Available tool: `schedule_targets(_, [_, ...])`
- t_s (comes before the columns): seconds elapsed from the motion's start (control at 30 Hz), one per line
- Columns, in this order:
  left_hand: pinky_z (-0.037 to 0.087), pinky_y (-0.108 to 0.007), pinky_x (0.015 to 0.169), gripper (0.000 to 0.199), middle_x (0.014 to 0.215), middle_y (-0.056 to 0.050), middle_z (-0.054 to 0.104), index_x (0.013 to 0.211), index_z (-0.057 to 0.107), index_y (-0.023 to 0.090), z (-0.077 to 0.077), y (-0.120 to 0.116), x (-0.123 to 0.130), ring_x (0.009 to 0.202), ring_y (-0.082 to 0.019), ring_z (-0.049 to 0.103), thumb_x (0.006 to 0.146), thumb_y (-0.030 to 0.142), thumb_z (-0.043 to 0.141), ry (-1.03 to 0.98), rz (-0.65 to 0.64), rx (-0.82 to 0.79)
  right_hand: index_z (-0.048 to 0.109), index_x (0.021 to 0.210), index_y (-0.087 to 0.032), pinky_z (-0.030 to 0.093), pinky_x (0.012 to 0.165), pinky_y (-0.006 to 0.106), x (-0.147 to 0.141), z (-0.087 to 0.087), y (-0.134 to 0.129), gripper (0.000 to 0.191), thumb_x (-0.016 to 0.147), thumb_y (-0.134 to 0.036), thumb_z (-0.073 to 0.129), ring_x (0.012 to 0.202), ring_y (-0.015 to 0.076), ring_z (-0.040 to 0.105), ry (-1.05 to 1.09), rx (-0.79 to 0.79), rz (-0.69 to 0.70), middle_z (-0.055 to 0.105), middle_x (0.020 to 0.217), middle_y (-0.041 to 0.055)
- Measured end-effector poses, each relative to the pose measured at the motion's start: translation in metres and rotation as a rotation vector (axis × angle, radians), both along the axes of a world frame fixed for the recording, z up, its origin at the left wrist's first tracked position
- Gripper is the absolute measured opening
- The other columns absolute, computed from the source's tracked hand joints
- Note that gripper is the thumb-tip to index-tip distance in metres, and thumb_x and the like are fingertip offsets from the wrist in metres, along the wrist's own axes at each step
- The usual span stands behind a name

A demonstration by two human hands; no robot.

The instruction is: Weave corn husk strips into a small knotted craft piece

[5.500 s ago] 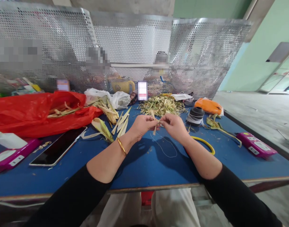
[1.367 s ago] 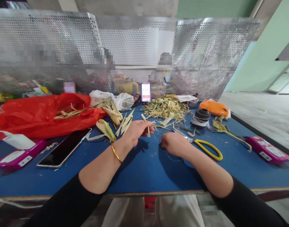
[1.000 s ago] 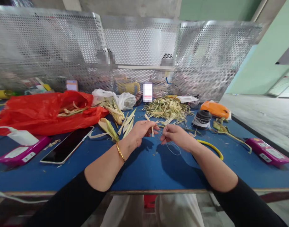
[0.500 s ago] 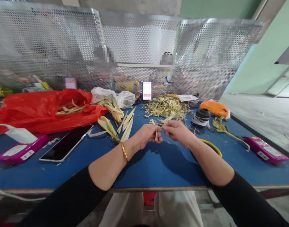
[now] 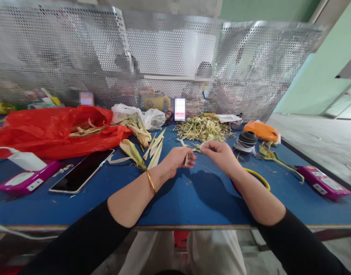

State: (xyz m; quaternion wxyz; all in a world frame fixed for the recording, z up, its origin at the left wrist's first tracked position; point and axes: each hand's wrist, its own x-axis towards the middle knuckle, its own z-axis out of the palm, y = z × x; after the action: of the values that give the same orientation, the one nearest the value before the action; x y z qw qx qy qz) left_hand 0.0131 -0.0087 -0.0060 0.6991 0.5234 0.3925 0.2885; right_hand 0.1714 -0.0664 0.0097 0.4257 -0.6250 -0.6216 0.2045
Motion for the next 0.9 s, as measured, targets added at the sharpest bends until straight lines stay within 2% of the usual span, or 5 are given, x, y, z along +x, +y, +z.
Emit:
schedule_targets(0.13, [0.050, -0.023, 0.051, 0.010, 0.102, -0.011, 0.068, 0.083, 0.059, 0.013, 0.0053, -0.0005, -0.0014, 0.060, -0.014, 0.068, 0.081, 0.022, 0.056, 0.006, 0.074, -0.031, 0.057, 0.064, -0.018, 0.029, 0.051, 0.024, 0.0004, 0.0031, -0.0030, 0.022, 0.077, -0.035, 0.054, 0.052, 0.0105, 0.040, -0.141, 0.070, -0.089, 0.049, 0.055, -0.0033])
schedule_targets(0.23, [0.048, -0.022, 0.047, 0.011, 0.107, -0.012, 0.068, 0.086, 0.060, 0.013, 0.0050, -0.0005, -0.0016, 0.058, -0.014, 0.068, 0.082, 0.022, 0.056, -0.029, 0.081, -0.042, 0.057, 0.062, -0.019, 0.028, 0.051, 0.024, -0.0014, 0.0016, -0.0040, 0.019, 0.076, -0.030, 0.053, 0.052, 0.0107, 0.041, -0.258, 0.050, -0.073, 0.050, 0.054, -0.0033])
schedule_targets(0.6, [0.048, -0.022, 0.050, 0.014, 0.077, -0.005, 0.065, 0.079, 0.058, 0.014, 0.0010, -0.0012, 0.0006, 0.054, -0.011, 0.062, 0.086, 0.024, 0.051, -0.141, -0.166, -0.183, 0.055, 0.061, -0.020, 0.028, 0.053, 0.024, -0.0065, 0.0006, -0.0050, 0.016, 0.077, -0.022, 0.051, 0.054, 0.0112, 0.044, -0.367, 0.026, -0.030, 0.054, 0.057, -0.0022])
schedule_targets(0.8, [0.044, -0.022, 0.053, 0.016, 0.056, 0.006, 0.040, 0.069, 0.054, 0.016, 0.0018, -0.0015, -0.0002, 0.046, -0.007, 0.041, 0.083, 0.024, 0.055, -0.155, -0.166, -0.114, 0.059, 0.067, -0.020, 0.029, 0.054, 0.024, -0.0035, -0.0002, -0.0041, 0.015, 0.080, -0.025, 0.055, 0.055, 0.0115, 0.044, -0.353, 0.039, -0.004, 0.054, 0.057, -0.0024])
schedule_targets(0.9, [0.036, -0.020, 0.048, 0.015, 0.054, 0.008, 0.033, 0.067, 0.052, 0.018, 0.0019, -0.0015, -0.0001, 0.044, -0.006, 0.031, 0.081, 0.023, 0.054, -0.150, -0.125, -0.084, 0.059, 0.070, -0.019, 0.033, 0.059, 0.024, -0.0032, 0.0006, -0.0047, 0.015, 0.083, -0.025, 0.055, 0.062, 0.0129, 0.049, -0.357, 0.147, 0.066, 0.056, 0.067, 0.0000])
